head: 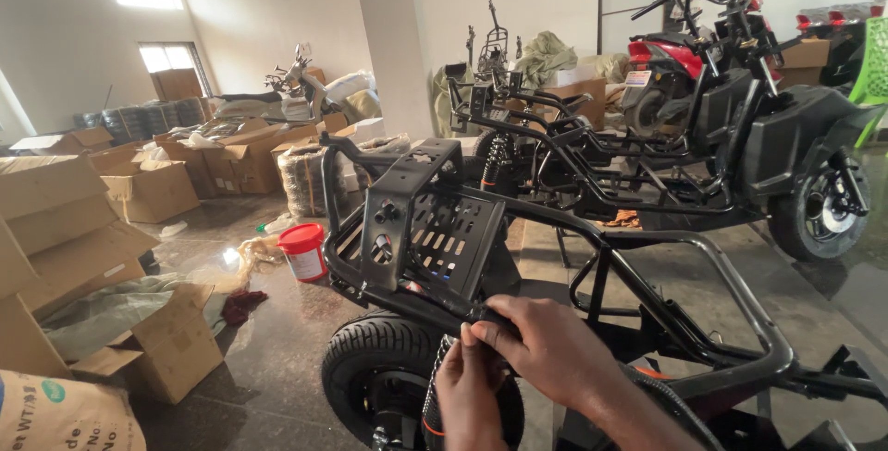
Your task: Secure the wire harness to the motorcycle frame using cable ties.
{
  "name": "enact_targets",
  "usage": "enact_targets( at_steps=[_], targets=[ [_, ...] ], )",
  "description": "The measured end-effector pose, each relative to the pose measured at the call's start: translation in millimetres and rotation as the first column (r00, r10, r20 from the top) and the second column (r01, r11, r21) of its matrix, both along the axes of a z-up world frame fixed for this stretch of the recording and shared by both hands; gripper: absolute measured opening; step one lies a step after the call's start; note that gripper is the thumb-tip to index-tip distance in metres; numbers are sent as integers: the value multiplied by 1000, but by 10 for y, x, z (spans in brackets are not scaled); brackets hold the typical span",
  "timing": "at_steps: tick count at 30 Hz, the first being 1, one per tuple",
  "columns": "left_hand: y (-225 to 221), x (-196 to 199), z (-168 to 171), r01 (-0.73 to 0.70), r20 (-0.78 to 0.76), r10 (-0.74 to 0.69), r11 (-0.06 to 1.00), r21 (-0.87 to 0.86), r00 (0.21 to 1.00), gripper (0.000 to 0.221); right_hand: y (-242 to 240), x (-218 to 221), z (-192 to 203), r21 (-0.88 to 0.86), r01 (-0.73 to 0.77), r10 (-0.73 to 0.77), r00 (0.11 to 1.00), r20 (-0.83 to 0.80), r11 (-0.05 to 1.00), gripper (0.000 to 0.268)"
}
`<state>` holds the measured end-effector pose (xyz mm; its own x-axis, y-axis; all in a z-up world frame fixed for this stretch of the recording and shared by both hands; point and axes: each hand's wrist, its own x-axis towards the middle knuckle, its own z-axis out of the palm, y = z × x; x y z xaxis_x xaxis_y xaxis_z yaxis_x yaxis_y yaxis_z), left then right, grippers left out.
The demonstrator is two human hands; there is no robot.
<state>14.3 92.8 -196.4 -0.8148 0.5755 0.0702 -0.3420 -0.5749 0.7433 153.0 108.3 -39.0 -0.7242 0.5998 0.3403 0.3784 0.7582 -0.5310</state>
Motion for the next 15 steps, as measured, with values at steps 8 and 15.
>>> enact_targets(
  at_steps=[8,15],
  targets=[
    [-1039,-47,1213,-755,-835,-321,364,-545,447,24,15,-49,-120,38,-58,61,995,-76,998,33],
    [-999,-337,1675,-693,-836,-521,666,-275,-169,44,28,-27,-122,108,36,-42,998,53,994,32]
  ],
)
